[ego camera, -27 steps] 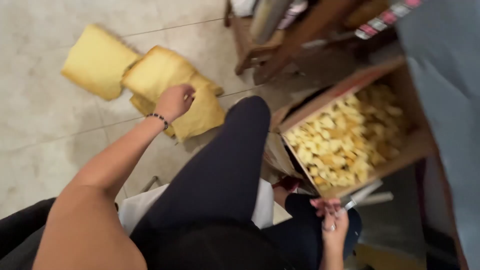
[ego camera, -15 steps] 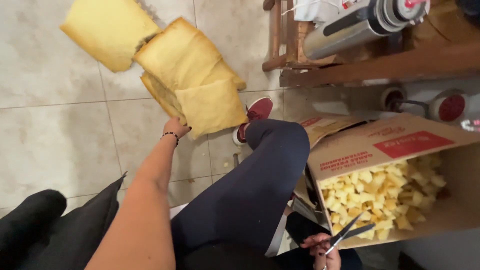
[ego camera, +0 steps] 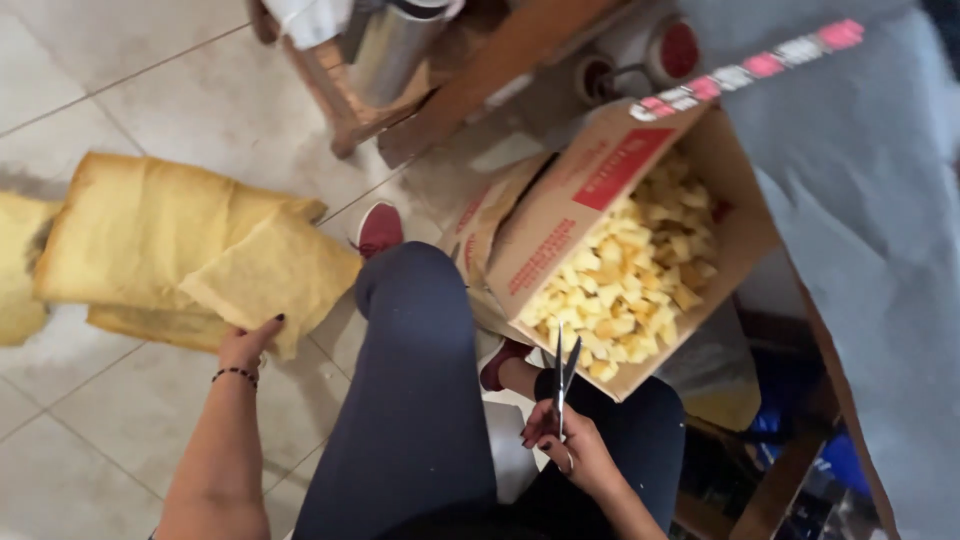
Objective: Cutting large foam sheets into small cubes using scissors for stuffing or similar use.
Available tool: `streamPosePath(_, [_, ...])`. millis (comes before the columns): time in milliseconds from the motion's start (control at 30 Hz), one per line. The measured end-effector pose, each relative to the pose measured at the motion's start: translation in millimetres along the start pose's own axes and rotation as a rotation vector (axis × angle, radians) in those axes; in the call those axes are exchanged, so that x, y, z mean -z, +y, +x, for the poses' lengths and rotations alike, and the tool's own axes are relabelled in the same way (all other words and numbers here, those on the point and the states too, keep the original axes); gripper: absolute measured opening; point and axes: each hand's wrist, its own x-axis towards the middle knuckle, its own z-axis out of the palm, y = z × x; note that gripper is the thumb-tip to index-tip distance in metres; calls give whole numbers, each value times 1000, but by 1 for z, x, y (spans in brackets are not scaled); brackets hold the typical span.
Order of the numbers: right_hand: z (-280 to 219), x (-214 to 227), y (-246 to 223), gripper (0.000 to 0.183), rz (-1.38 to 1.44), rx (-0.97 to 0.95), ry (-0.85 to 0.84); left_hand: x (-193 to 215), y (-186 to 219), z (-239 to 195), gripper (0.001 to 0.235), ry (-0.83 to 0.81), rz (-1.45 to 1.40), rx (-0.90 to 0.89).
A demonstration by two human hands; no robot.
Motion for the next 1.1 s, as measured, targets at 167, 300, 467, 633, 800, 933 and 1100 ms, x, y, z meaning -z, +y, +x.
streamPosePath(167, [-18,10,0,16,-80,26,53,1,29,-29,47,50,-241,-422])
streamPosePath(300, [-32,22,2,21,-101,132,32,40,83,-101,42,-31,-382,-806])
streamPosePath(467, [-48,31,1,53,-194,342,31,74,136,-201,51,-294,-737,-714])
streamPosePath(633, [-68,38,1,44,-240,393,57,52,152,-266,71,-479,-584,-1025])
streamPosePath(800, [-80,41,22,25,-140,321,191,4,161,-381,64,-467,-359,-795])
streamPosePath(933, [-95,41,31,18,-70,255,169,-26,151,-414,71,-580,-377,-747])
streamPosePath(1100, [32,48,215,18,6,-74,-5,-56,145,-441,61,-514,-357,-589])
